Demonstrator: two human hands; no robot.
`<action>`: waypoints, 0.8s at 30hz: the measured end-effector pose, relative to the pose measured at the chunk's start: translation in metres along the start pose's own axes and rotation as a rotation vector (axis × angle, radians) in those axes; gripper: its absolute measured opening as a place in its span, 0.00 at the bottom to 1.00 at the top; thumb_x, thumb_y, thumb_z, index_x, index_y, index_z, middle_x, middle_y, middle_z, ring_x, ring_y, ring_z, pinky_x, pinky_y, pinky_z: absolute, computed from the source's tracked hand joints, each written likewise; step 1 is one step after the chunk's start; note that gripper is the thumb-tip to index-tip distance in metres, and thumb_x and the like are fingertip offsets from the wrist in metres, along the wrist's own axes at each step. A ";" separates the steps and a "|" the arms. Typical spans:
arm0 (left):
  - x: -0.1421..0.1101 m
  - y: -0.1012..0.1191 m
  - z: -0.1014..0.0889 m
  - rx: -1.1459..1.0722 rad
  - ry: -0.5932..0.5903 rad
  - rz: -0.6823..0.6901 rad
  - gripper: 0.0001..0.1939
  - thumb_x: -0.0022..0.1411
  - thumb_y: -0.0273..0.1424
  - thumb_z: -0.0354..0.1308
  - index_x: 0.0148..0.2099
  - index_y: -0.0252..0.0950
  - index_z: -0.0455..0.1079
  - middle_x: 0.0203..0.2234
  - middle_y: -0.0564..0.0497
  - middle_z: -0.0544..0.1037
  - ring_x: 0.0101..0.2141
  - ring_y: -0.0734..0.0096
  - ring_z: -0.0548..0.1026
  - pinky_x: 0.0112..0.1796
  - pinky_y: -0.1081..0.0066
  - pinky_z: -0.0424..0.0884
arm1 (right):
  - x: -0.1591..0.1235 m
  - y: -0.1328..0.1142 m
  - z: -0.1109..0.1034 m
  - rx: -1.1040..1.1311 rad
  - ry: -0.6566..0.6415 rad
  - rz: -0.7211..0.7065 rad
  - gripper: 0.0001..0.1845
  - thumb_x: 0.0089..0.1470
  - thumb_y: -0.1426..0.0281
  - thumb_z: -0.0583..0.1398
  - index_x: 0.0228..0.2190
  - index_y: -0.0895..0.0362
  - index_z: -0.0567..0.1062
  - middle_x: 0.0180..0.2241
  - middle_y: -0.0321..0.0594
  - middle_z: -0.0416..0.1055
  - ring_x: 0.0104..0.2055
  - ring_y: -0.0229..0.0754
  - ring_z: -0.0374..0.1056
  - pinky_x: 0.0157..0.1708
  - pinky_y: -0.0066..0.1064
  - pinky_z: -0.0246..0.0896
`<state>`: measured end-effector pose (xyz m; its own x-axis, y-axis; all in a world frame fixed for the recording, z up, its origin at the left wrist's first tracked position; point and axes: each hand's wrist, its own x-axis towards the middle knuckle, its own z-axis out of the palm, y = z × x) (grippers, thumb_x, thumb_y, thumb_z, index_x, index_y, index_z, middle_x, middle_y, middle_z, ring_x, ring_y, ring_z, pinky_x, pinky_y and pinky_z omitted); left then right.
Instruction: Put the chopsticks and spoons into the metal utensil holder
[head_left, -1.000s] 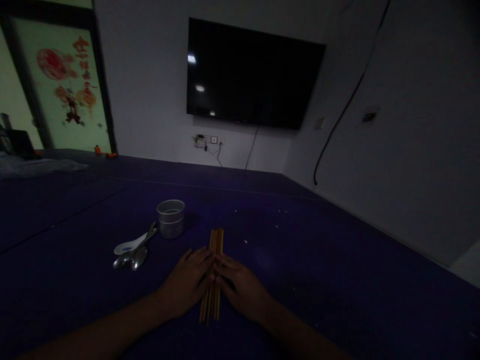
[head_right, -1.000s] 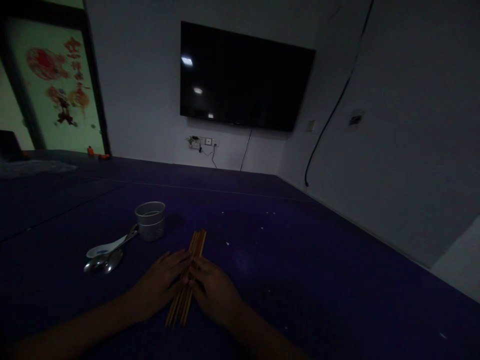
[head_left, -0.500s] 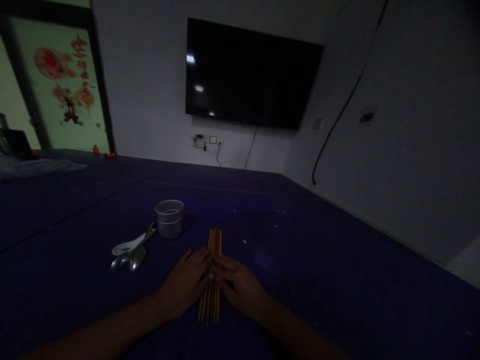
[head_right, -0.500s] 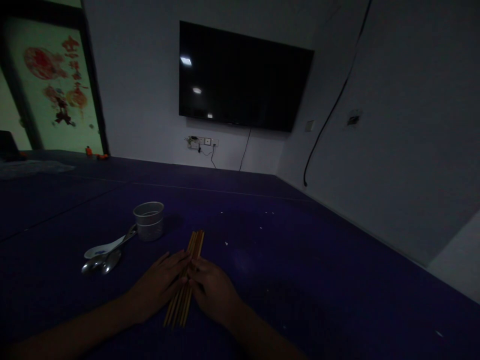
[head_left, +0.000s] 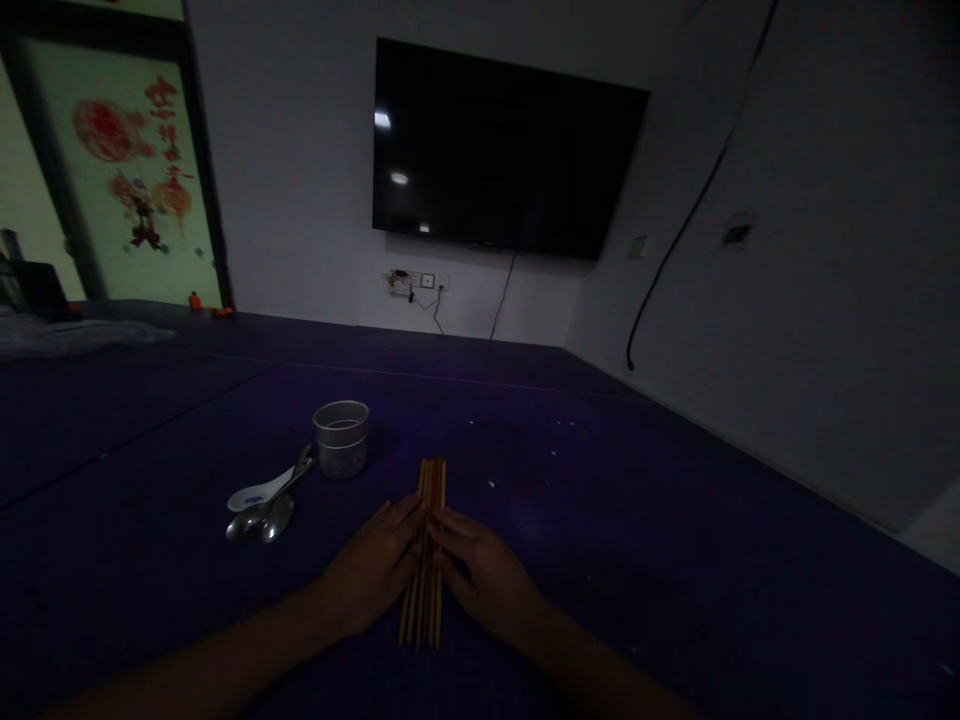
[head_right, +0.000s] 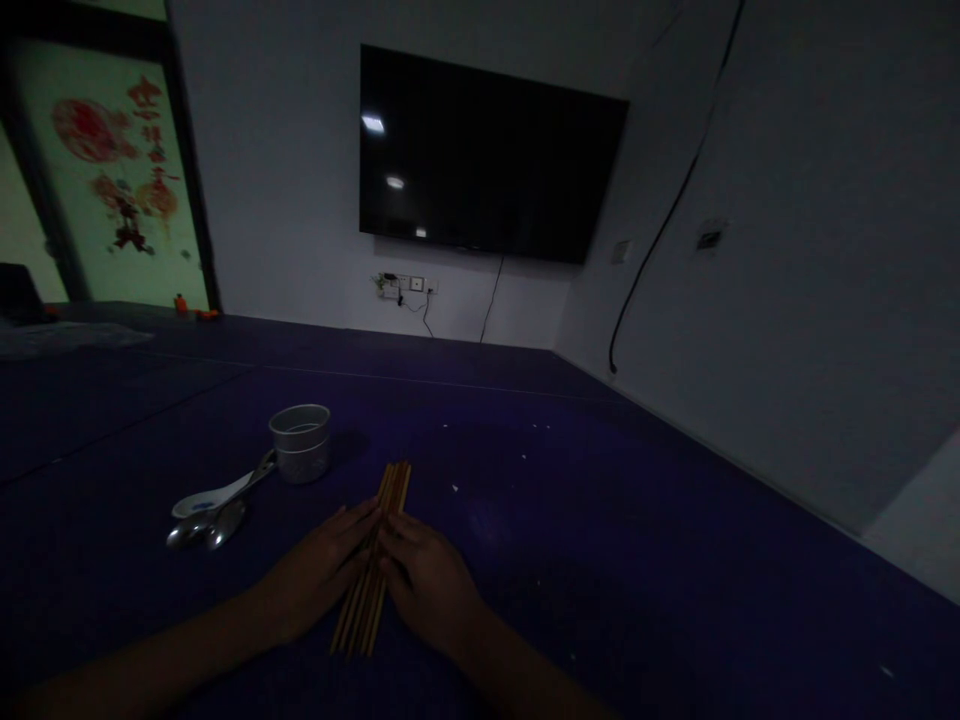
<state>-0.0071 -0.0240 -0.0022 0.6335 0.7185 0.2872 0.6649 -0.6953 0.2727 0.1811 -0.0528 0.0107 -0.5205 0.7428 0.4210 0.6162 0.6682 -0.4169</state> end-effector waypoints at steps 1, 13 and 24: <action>0.000 0.001 -0.001 0.011 -0.004 -0.004 0.24 0.67 0.33 0.39 0.63 0.36 0.53 0.61 0.42 0.59 0.60 0.62 0.56 0.58 0.53 0.55 | 0.000 -0.001 0.000 0.001 0.002 0.005 0.20 0.57 0.74 0.51 0.50 0.56 0.70 0.51 0.44 0.68 0.56 0.43 0.60 0.58 0.41 0.53; 0.002 0.001 -0.001 0.099 -0.066 -0.033 0.25 0.68 0.35 0.37 0.64 0.34 0.51 0.61 0.42 0.58 0.61 0.60 0.54 0.58 0.50 0.53 | 0.002 -0.004 -0.003 0.023 -0.026 0.005 0.17 0.56 0.75 0.51 0.46 0.54 0.72 0.45 0.42 0.70 0.50 0.42 0.65 0.53 0.36 0.59; 0.006 0.004 -0.003 0.102 -0.084 -0.066 0.26 0.68 0.37 0.35 0.64 0.33 0.51 0.61 0.43 0.57 0.61 0.62 0.53 0.58 0.51 0.52 | 0.003 -0.004 -0.002 0.017 -0.025 -0.012 0.17 0.57 0.75 0.51 0.46 0.54 0.73 0.45 0.41 0.71 0.51 0.41 0.64 0.53 0.35 0.59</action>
<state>-0.0019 -0.0228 0.0036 0.6152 0.7646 0.1923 0.7403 -0.6441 0.1927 0.1783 -0.0535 0.0152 -0.5423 0.7357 0.4058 0.6001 0.6772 -0.4259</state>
